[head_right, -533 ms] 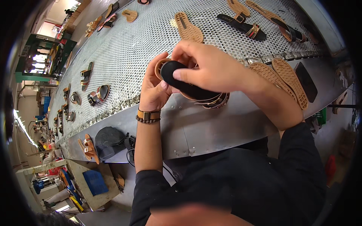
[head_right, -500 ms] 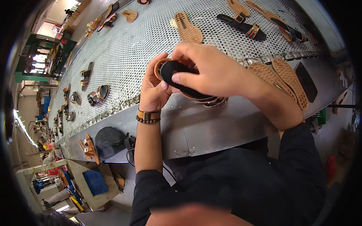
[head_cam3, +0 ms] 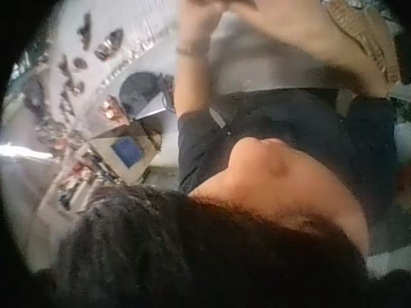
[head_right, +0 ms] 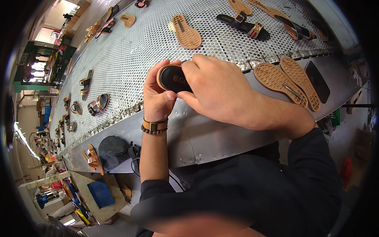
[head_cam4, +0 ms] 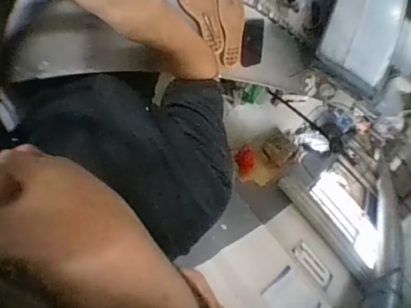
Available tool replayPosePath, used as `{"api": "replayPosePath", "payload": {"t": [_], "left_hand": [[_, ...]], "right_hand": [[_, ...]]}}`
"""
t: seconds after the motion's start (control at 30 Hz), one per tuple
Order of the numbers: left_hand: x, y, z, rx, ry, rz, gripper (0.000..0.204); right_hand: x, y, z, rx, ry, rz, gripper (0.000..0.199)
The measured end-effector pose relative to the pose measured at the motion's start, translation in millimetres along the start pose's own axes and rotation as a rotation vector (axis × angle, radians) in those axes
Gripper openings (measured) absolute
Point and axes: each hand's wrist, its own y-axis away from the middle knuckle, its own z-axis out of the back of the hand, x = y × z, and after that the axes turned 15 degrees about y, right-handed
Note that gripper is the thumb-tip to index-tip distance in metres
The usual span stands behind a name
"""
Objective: The person assembles sandals by taking shoe soles and uppers from a conveyor belt and attaching the uppers to the soles by hand.
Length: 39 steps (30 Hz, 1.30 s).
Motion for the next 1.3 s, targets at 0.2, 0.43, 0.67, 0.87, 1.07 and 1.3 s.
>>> {"api": "replayPosePath", "payload": {"t": [0.2, 0.43, 0.67, 0.87, 1.07, 1.3], "left_hand": [[7.4, -6.3, -14.6, 0.032, -0.11, -0.02, 0.081], [17.7, -18.9, -37.3, -0.031, -0.288, -0.041, 0.057], [33.9, -31.3, -46.1, -0.029, -0.321, -0.043, 0.05], [51.9, -33.1, -67.0, -0.125, -0.614, -0.197, 0.036], [72.7, -40.8, -77.2, -0.205, -0.924, -0.222, 0.035], [83.9, -40.8, -71.8, -0.235, -0.618, -0.062, 0.037]], "right_hand": [[-7.8, 4.0, -3.8, -0.07, 0.077, 0.008, 0.04], [-43.8, -9.7, 0.0, -0.032, -0.079, -0.072, 0.033], [-88.0, -15.9, 2.3, 0.235, -0.586, -0.089, 0.035], [-95.4, -13.5, 20.7, 0.35, -0.521, -0.096, 0.034], [-117.5, -5.4, -3.7, -0.117, -0.391, 0.138, 0.032], [-126.3, 1.6, -34.4, 0.026, -0.604, -0.112, 0.027]]}}
